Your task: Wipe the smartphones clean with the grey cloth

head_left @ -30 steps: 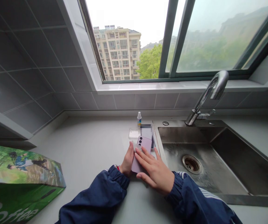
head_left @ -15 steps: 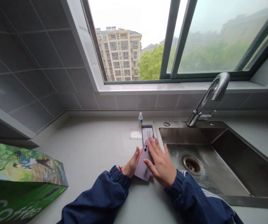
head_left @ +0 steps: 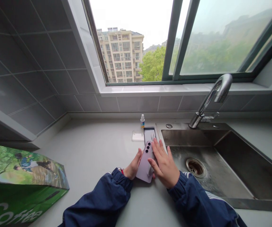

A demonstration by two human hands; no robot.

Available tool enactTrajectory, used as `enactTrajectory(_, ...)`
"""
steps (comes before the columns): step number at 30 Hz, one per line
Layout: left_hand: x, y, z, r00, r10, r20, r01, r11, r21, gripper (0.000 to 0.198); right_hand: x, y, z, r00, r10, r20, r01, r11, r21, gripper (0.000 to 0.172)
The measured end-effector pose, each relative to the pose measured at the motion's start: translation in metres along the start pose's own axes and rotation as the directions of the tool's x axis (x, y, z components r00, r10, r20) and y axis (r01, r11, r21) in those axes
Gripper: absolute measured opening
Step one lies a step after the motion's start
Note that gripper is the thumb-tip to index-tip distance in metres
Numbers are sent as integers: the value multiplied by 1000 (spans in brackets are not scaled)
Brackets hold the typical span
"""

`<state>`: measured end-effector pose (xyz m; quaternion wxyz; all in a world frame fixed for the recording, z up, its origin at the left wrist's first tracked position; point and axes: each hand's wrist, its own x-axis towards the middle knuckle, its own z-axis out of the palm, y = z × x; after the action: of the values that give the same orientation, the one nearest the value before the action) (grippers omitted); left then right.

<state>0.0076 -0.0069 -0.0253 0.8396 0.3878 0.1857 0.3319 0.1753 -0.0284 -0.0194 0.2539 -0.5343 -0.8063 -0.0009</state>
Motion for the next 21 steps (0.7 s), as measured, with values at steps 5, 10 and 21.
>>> enactTrajectory(5,-2,-2,-4,999,-36,15,36,999,37,82,0,0,-2,999,-39,-1,39,999,32,72)
enactTrajectory(10,-2,0,1,1000,-31,4,30,999,32,81,1,-2,-4,998,-60,9,59,998,30,72)
enactTrajectory(21,0,9,15,983,167,-83,-173,982,-81,67,-2,-8,-4,981,-171,94,172,985,-3,66)
